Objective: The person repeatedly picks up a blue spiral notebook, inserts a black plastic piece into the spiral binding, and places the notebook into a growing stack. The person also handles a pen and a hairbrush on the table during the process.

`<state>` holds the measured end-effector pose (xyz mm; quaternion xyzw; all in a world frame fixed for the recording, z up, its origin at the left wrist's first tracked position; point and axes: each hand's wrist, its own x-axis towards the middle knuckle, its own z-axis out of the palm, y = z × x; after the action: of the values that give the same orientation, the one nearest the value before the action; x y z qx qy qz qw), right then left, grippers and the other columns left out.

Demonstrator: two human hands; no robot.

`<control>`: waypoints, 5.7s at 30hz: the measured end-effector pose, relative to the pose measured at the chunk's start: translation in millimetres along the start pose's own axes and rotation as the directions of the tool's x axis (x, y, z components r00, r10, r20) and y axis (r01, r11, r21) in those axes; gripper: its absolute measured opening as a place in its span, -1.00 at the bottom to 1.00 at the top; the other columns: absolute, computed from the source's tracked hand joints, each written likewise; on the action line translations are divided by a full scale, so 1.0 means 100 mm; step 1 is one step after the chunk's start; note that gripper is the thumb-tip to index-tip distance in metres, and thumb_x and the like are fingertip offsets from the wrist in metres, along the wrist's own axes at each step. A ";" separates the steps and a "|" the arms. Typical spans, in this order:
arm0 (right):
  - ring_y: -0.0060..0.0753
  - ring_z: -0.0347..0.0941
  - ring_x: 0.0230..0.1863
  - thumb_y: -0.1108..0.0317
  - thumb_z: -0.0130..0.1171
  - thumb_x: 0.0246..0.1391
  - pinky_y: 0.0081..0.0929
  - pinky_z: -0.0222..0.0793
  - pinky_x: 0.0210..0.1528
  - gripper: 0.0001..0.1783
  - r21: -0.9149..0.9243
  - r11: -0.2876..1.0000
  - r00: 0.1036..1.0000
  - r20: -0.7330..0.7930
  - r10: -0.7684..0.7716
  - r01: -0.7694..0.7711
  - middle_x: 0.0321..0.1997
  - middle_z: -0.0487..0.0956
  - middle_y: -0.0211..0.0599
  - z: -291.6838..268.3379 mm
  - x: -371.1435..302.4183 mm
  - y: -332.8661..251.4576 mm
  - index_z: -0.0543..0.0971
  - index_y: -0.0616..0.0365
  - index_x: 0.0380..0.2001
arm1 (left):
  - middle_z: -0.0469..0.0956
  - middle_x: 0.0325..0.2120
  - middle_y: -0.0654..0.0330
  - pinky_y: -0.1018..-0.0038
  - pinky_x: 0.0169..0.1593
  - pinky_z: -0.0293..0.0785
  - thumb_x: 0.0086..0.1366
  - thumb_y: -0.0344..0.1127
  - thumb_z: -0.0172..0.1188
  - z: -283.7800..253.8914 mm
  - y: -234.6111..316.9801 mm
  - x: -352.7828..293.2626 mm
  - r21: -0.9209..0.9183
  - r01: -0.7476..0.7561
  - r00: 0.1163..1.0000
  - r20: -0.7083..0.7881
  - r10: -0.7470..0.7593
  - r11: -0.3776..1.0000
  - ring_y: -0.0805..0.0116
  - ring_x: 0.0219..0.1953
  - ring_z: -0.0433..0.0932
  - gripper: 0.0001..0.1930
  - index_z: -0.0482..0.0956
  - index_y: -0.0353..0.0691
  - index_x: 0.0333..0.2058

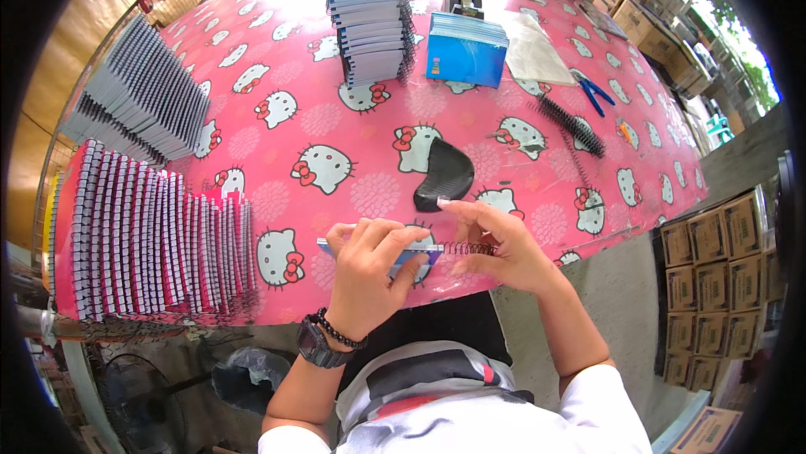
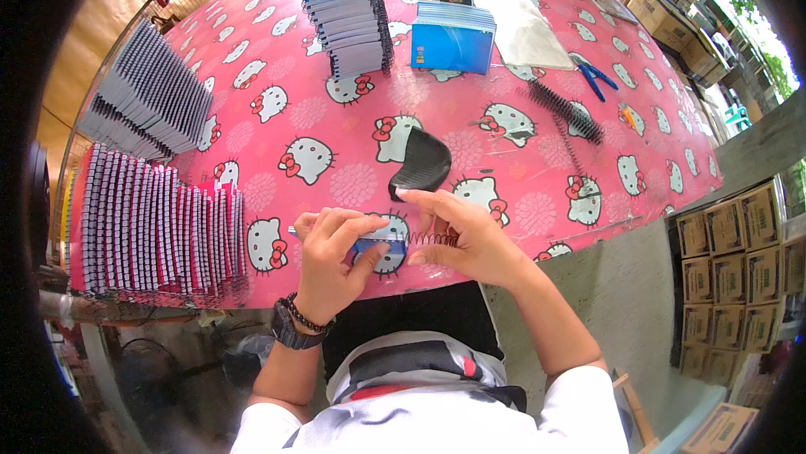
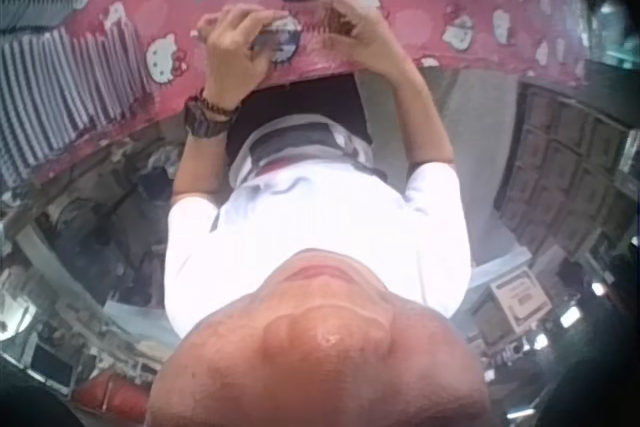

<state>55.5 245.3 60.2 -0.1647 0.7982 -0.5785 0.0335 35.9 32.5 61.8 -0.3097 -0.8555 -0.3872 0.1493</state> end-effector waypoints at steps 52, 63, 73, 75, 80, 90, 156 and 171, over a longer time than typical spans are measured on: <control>-0.22 0.35 0.00 -0.06 0.24 -0.17 -0.26 0.14 0.13 -0.45 0.151 0.988 0.973 0.229 0.006 -0.042 -0.15 0.55 -0.19 0.06 0.42 0.04 0.60 0.20 -0.24 | 0.46 -0.56 0.34 0.58 -0.39 0.44 -0.18 -0.28 0.57 0.10 -0.68 -0.59 -0.644 0.279 0.921 -0.031 -0.388 0.712 0.59 -0.49 0.46 -0.47 0.34 -0.19 -0.34; -0.22 0.36 0.04 -0.34 0.12 -0.15 -0.31 0.17 0.12 -0.25 -0.275 0.961 0.954 0.280 0.107 -0.027 -0.17 0.55 -0.18 0.21 0.60 -0.15 0.61 0.21 -0.25 | 0.47 -0.56 0.28 0.49 -0.37 0.43 -0.14 -0.20 0.55 0.07 -0.66 -0.62 -0.606 0.320 0.916 0.002 -0.401 0.728 0.47 -0.48 0.48 -0.47 0.35 -0.19 -0.33; -0.38 0.35 -0.14 0.02 0.19 -0.03 -0.40 0.22 0.01 -0.53 0.268 0.960 0.949 0.316 -0.013 -0.077 -0.25 0.53 -0.31 0.33 0.68 0.00 0.58 0.24 -0.24 | 0.47 -0.54 0.24 0.47 -0.35 0.42 -0.11 -0.13 0.53 0.12 -0.68 -0.59 -0.545 0.346 0.909 -0.006 -0.416 0.764 0.42 -0.45 0.49 -0.45 0.33 -0.19 -0.31; -0.43 0.35 -0.13 0.03 0.18 -0.02 -0.44 0.23 -0.02 -0.54 0.005 1.000 0.957 0.288 -0.024 0.024 -0.23 0.52 -0.33 0.39 0.69 -0.05 0.58 0.23 -0.24 | 0.47 -0.55 0.24 0.46 -0.37 0.42 -0.11 -0.13 0.52 0.09 -0.67 -0.58 -0.518 0.375 0.904 0.020 -0.427 0.769 0.42 -0.46 0.50 -0.45 0.32 -0.19 -0.30; -0.29 0.37 -0.16 -0.05 0.26 -0.03 -0.39 0.24 -0.01 -0.49 0.220 0.972 0.955 0.297 0.019 -0.087 -0.19 0.52 -0.21 0.39 0.72 0.06 0.58 0.20 -0.23 | 0.47 -0.55 0.24 0.47 -0.40 0.41 -0.10 -0.13 0.52 0.13 -0.68 -0.60 -0.559 0.362 0.902 0.007 -0.432 0.746 0.41 -0.49 0.49 -0.45 0.32 -0.20 -0.30; -0.17 0.38 -0.01 0.20 0.32 -0.06 -0.29 0.31 0.03 -0.57 -0.509 0.841 0.953 -0.118 -0.279 0.183 -0.07 0.52 -0.12 -0.06 0.53 -0.13 0.55 0.20 -0.13 | 0.43 -0.52 0.22 0.54 -0.37 0.38 0.10 -0.25 0.37 -0.08 -0.30 -0.20 -0.409 0.270 0.953 -0.016 -0.302 0.872 0.47 -0.47 0.42 -0.64 0.39 -0.25 -0.26; -0.22 0.40 -0.12 0.28 0.21 0.06 -0.29 0.27 -0.03 -0.64 -0.311 0.839 0.733 -0.411 -0.542 0.445 -0.20 0.51 -0.23 -0.43 0.75 -0.41 0.47 0.18 -0.09 | 0.52 -0.50 0.30 0.52 -0.36 0.27 0.18 -0.28 0.27 -0.40 -0.15 1.19 -0.182 0.029 0.981 -0.181 -0.063 0.983 0.50 -0.46 0.42 -0.82 0.52 -0.26 -0.41; -0.15 0.45 -0.14 0.44 0.21 -0.08 -0.30 0.36 -0.07 -0.73 -0.199 0.980 0.809 -0.576 -0.116 -0.001 -0.26 0.56 -0.12 -0.77 1.11 0.89 0.55 0.23 -0.24 | 0.60 -0.31 -0.01 0.27 -0.18 0.48 0.14 0.38 0.03 -0.57 -0.82 2.83 0.353 0.576 0.806 -0.396 -0.440 0.737 0.08 -0.25 0.60 -0.34 0.67 -0.15 -0.23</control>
<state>-87.9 307.0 17.2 -0.0053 0.8157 -0.5229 -0.2471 -231.9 65.0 192.9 0.0422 -0.9426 -0.2413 0.2271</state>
